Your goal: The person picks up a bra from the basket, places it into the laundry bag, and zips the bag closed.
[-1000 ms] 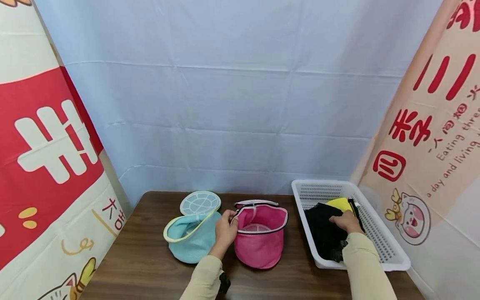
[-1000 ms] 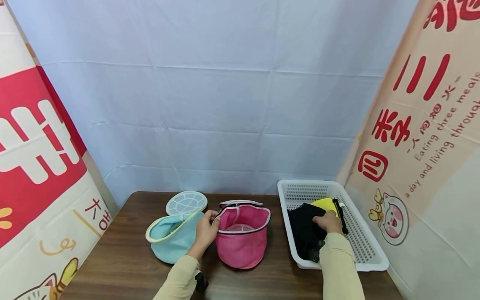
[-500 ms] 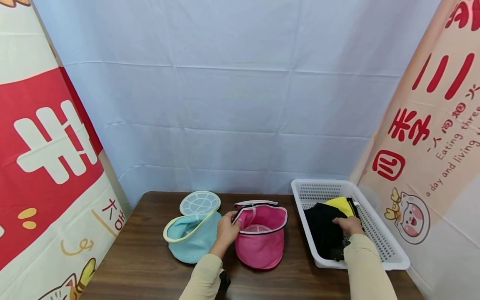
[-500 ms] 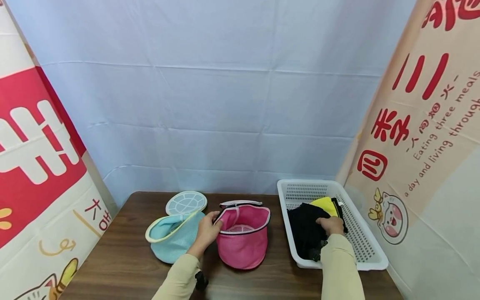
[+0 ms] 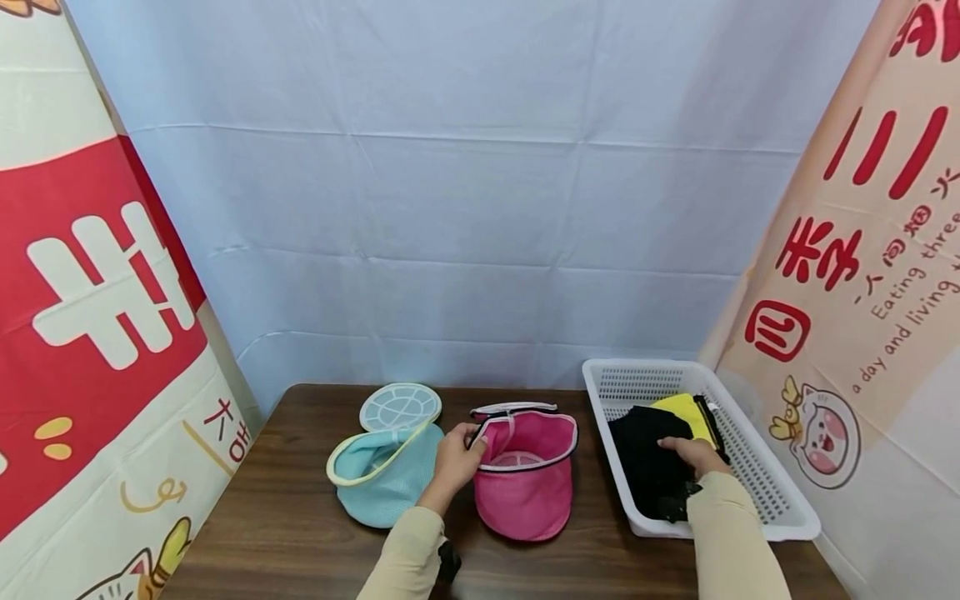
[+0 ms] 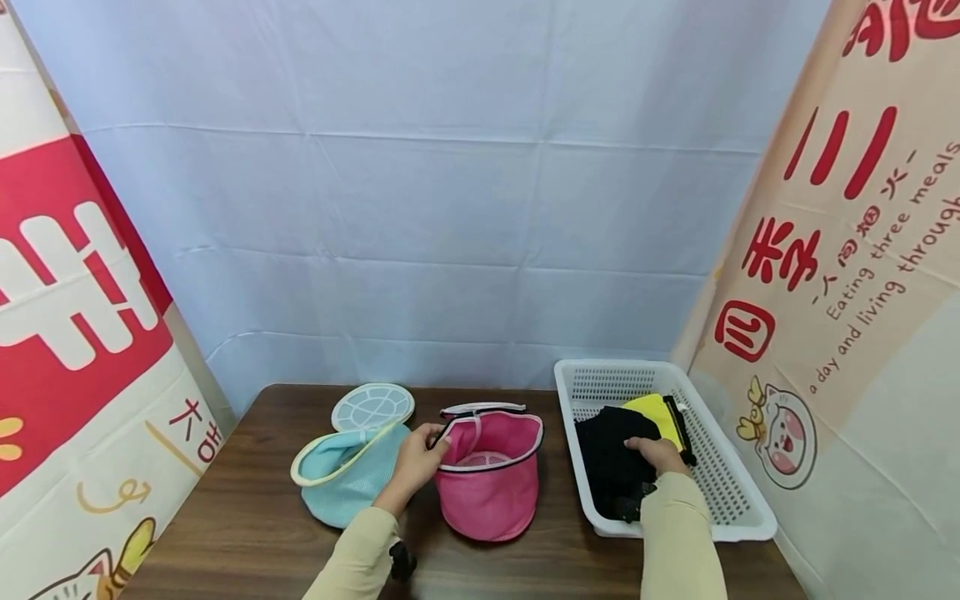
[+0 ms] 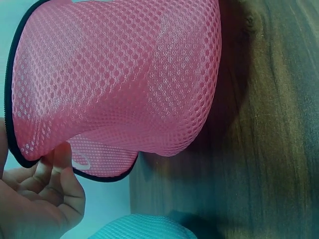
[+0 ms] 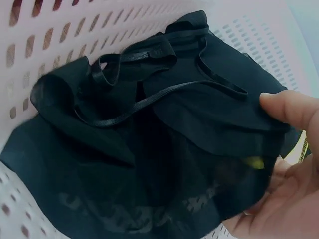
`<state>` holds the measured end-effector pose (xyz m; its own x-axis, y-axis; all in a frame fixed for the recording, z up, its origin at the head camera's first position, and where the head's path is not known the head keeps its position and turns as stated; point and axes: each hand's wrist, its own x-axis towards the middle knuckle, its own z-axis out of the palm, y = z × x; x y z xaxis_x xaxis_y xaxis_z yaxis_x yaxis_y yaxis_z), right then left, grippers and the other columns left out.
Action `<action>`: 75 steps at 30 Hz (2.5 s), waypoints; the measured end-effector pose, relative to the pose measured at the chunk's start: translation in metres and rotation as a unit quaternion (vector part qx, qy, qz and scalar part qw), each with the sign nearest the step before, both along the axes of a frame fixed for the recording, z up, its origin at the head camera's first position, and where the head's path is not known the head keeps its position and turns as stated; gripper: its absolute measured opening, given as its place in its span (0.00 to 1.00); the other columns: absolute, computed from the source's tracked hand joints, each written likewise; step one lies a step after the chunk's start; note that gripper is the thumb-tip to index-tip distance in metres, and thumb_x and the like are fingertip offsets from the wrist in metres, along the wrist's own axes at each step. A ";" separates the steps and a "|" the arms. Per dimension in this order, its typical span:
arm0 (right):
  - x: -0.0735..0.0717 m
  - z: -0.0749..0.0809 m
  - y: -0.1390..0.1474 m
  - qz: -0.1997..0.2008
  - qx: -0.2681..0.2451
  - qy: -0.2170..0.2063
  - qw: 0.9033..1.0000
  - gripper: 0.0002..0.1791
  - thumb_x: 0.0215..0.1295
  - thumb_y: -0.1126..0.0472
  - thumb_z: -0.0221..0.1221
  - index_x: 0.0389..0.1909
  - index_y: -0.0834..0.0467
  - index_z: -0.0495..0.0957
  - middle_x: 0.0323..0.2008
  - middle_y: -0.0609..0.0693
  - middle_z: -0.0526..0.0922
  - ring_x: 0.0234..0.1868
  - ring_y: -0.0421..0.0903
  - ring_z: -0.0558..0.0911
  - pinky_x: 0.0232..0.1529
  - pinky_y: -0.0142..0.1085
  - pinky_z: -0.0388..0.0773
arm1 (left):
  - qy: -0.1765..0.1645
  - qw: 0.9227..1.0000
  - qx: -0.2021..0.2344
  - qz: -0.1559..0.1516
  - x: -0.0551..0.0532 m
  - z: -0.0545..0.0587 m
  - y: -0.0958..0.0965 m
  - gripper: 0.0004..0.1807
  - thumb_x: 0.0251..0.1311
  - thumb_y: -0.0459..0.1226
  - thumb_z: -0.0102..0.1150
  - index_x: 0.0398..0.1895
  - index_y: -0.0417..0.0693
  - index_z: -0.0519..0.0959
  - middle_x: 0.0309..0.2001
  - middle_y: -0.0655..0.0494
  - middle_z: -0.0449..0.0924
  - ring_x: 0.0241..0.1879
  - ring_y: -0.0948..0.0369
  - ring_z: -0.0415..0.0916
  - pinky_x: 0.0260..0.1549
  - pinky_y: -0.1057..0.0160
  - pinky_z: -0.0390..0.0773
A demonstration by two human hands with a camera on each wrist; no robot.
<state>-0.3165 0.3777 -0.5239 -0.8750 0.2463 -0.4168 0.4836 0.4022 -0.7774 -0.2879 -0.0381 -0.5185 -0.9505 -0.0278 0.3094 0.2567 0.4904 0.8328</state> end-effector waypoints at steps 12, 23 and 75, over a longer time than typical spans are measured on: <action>0.000 0.000 -0.008 0.015 0.023 -0.009 1.000 0.56 0.55 0.40 0.57 0.62 0.83 0.44 0.59 0.78 0.51 0.59 0.71 0.58 0.55 0.56 0.62 | -0.008 1.000 0.019 -0.004 0.000 -0.003 0.001 0.09 0.56 0.35 0.61 0.38 0.39 0.78 0.22 0.59 0.65 0.23 0.63 0.63 0.24 0.64 0.66; 0.000 0.003 -0.006 0.008 0.012 0.014 1.000 0.46 0.51 0.53 0.61 0.58 0.83 0.53 0.56 0.77 0.57 0.50 0.62 0.65 0.46 0.50 0.71 | -0.009 1.000 0.018 0.013 -0.004 -0.002 0.002 0.04 0.52 0.30 0.62 0.32 0.40 0.79 0.21 0.58 0.72 0.23 0.62 0.68 0.24 0.64 0.69; 0.022 0.049 -0.020 0.052 0.168 0.081 0.981 0.43 0.58 0.52 0.54 0.56 0.86 0.53 0.55 0.82 0.56 0.54 0.73 0.62 0.52 0.57 0.64 | 0.007 0.999 0.034 0.022 -0.003 -0.005 0.005 0.03 0.51 0.29 0.61 0.27 0.43 0.77 0.21 0.59 0.72 0.22 0.64 0.68 0.22 0.65 0.69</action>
